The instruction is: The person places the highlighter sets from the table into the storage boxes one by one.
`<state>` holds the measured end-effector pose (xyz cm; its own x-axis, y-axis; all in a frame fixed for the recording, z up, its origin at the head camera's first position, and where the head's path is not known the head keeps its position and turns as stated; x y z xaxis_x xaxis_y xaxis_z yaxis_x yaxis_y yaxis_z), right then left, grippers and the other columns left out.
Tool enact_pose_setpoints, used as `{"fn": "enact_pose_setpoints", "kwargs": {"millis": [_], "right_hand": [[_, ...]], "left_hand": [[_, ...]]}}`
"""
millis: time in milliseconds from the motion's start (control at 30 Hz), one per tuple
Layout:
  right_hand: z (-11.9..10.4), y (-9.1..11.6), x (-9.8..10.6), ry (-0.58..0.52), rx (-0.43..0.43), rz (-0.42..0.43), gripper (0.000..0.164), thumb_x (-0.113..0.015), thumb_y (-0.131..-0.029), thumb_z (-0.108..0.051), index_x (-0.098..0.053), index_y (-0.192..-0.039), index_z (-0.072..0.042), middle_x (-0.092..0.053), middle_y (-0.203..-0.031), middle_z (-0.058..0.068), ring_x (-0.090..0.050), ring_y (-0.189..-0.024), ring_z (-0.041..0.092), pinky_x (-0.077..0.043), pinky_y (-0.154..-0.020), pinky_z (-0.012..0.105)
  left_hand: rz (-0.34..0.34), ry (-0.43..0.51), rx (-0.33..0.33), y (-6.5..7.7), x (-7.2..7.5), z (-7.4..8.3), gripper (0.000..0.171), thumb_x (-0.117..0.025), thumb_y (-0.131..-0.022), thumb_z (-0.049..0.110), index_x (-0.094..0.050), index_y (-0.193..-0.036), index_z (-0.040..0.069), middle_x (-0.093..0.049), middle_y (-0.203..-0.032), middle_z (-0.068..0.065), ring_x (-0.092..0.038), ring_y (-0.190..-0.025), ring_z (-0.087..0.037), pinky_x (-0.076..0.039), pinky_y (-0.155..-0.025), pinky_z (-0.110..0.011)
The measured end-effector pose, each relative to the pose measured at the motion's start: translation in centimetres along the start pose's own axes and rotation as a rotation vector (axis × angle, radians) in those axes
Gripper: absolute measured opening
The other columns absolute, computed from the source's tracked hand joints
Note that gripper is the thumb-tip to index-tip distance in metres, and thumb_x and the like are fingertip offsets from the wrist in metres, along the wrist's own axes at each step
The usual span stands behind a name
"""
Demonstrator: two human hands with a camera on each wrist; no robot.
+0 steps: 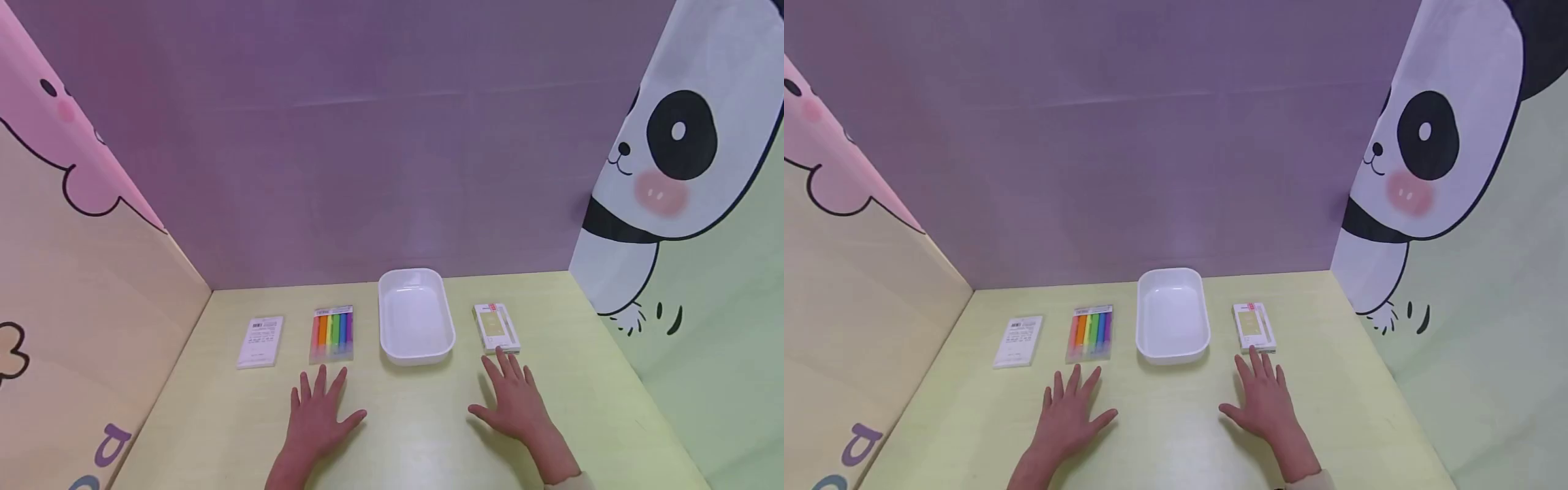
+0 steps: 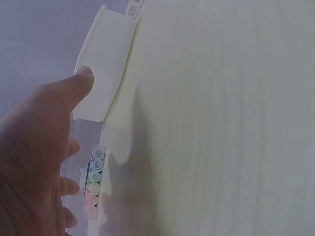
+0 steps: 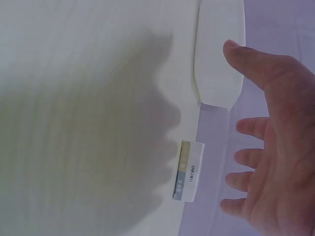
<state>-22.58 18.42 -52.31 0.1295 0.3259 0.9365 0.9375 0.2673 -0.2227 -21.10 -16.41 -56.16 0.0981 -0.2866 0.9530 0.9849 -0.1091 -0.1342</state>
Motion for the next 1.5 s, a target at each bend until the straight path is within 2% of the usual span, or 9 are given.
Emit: {"fn": "enact_pose_setpoints", "kwargs": {"millis": [267,433,567,700,833,1000,1133,1333,1500], "right_hand": [[-0.2,-0.8,0.4,-0.007,0.028,0.046,0.083,-0.079,-0.072,-0.048,-0.052,-0.136,-0.004,-0.041,-0.143,0.025,-0.041,-0.127,0.047,-0.037,-0.095,0.062],[-0.4,-1.5,1.1,-0.002,0.04,0.064,0.08,-0.08,-0.072,-0.045,-0.053,-0.136,-0.005,-0.043,-0.14,0.025,-0.046,-0.122,0.044,-0.04,-0.091,0.059],[-0.5,-2.3,1.8,-0.003,0.063,0.086,0.075,-0.08,-0.073,-0.041,-0.054,-0.134,-0.005,-0.045,-0.138,0.025,-0.047,-0.12,0.044,-0.041,-0.089,0.06],[0.0,-2.8,2.4,-0.02,0.051,0.097,0.072,-0.081,-0.074,-0.037,-0.055,-0.132,-0.004,-0.047,-0.136,0.025,-0.047,-0.12,0.044,-0.041,-0.088,0.06],[0.8,-3.0,2.6,-0.028,0.012,0.099,0.069,-0.08,-0.076,-0.034,-0.054,-0.132,-0.003,-0.047,-0.136,0.027,-0.047,-0.12,0.046,-0.041,-0.089,0.061],[1.3,-3.4,2.6,-0.041,-0.008,0.109,0.065,-0.077,-0.079,-0.029,-0.053,-0.132,0.0,-0.047,-0.134,0.03,-0.048,-0.117,0.05,-0.04,-0.089,0.063],[1.8,-3.9,2.5,-0.049,-0.032,0.116,0.064,-0.076,-0.08,-0.03,-0.053,-0.132,0.001,-0.048,-0.133,0.03,-0.048,-0.115,0.051,-0.041,-0.087,0.064],[2.1,-4.0,2.4,-0.076,-0.041,0.111,0.062,-0.076,-0.08,-0.028,-0.054,-0.13,0.001,-0.05,-0.131,0.03,-0.05,-0.113,0.051,-0.043,-0.084,0.064],[2.4,-4.4,2.4,-0.083,-0.031,0.109,0.06,-0.076,-0.081,-0.026,-0.054,-0.129,0.002,-0.05,-0.131,0.03,-0.051,-0.112,0.05,-0.045,-0.085,0.061]], "left_hand": [[-0.039,0.054,0.006,-0.5,0.0,-0.5,0.084,-0.053,-0.085,0.069,-0.04,-0.149,0.017,-0.031,-0.15,-0.027,-0.016,-0.137,-0.056,-0.02,-0.106,-0.066],[-0.043,0.115,-0.018,-0.9,0.0,-0.3,0.081,-0.053,-0.088,0.065,-0.04,-0.149,0.012,-0.033,-0.149,-0.028,-0.02,-0.137,-0.053,-0.028,-0.105,-0.061],[-0.03,0.175,0.004,-1.2,0.0,-0.4,0.077,-0.054,-0.09,0.061,-0.039,-0.149,0.013,-0.036,-0.148,-0.024,-0.027,-0.136,-0.048,-0.035,-0.1,-0.061],[0.002,0.289,0.009,-1.5,0.1,-0.2,0.07,-0.06,-0.091,0.051,-0.043,-0.147,0.013,-0.045,-0.143,-0.017,-0.041,-0.131,-0.039,-0.04,-0.097,-0.058],[-0.003,0.398,-0.005,-2.1,0.0,0.3,0.062,-0.065,-0.091,0.041,-0.047,-0.142,0.011,-0.052,-0.137,-0.012,-0.048,-0.126,-0.032,-0.04,-0.099,-0.052],[-0.02,0.628,0.006,-3.4,-0.1,0.3,0.05,-0.065,-0.093,0.027,-0.052,-0.137,0.007,-0.055,-0.132,-0.016,-0.055,-0.116,-0.036,-0.044,-0.096,-0.051],[-0.051,0.79,0.025,-4.7,-0.4,0.4,0.048,-0.063,-0.096,0.024,-0.05,-0.138,0.005,-0.055,-0.131,-0.019,-0.056,-0.115,-0.039,-0.046,-0.094,-0.05],[-0.048,0.884,0.069,-6.3,-1.1,0.5,0.048,-0.059,-0.098,0.023,-0.048,-0.14,0.004,-0.055,-0.129,-0.022,-0.059,-0.109,-0.037,-0.049,-0.09,-0.048],[-0.06,0.899,0.089,-7.6,-1.1,1.3,0.048,-0.057,-0.099,0.02,-0.046,-0.142,0.004,-0.055,-0.128,-0.022,-0.059,-0.106,-0.036,-0.049,-0.09,-0.048]]}}
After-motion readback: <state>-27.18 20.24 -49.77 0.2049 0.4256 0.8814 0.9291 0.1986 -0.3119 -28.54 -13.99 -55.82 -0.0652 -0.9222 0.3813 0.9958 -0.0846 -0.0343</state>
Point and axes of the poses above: each hand's wrist, its own y-axis away from the middle knuckle, its own x-axis out of the back of the hand, z = x × y, the point moved 7 cm from there along -y, towards the middle knuckle
